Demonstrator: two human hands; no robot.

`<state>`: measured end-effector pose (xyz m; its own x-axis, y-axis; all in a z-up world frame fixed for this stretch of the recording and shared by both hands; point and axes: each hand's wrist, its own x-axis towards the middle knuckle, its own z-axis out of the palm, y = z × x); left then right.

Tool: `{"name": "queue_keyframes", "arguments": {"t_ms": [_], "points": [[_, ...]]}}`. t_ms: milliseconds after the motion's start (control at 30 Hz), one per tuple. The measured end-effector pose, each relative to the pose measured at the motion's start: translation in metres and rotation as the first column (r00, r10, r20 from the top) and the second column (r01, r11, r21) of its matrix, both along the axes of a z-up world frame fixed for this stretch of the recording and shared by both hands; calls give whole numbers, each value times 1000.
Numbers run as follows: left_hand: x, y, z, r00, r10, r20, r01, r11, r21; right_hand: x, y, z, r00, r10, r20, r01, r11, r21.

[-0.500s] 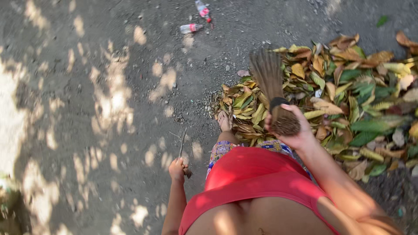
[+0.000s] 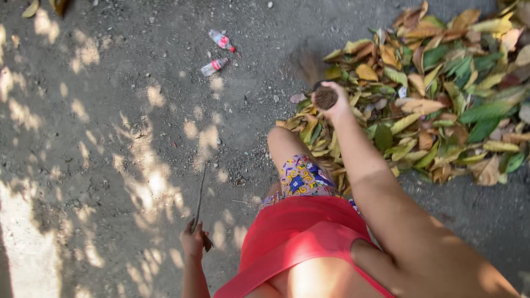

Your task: The person sweeps leaves and small debris into piles using a handheld broom made of sticks, occasionally using a separate stick to move or lift items.

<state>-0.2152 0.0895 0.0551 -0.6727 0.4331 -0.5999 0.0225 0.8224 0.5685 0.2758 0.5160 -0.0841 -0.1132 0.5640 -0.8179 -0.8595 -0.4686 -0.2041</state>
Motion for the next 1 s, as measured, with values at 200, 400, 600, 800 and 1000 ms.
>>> {"name": "queue_keyframes", "arguments": {"t_ms": [200, 400, 600, 800, 1000], "points": [[-3, 46, -6, 992, -28, 127, 40, 994, -99, 103, -94, -9, 864, -492, 109, 503, 856, -116], [2, 124, -25, 961, -135, 243, 165, 981, -106, 178, -150, 66, 850, -522, 65, 526, 847, -75], [4, 278, -48, 934, -232, 272, 274, 953, -130, 155, -66, 138, 686, -727, -8, 727, 686, -34], [10, 481, -44, 825, -557, 93, 561, 827, -29, 53, 45, 175, 838, -503, -211, 511, 859, -17], [34, 643, -38, 775, -631, 23, 632, 775, -19, 27, 164, 90, 907, -333, -257, 318, 943, -101]]}}
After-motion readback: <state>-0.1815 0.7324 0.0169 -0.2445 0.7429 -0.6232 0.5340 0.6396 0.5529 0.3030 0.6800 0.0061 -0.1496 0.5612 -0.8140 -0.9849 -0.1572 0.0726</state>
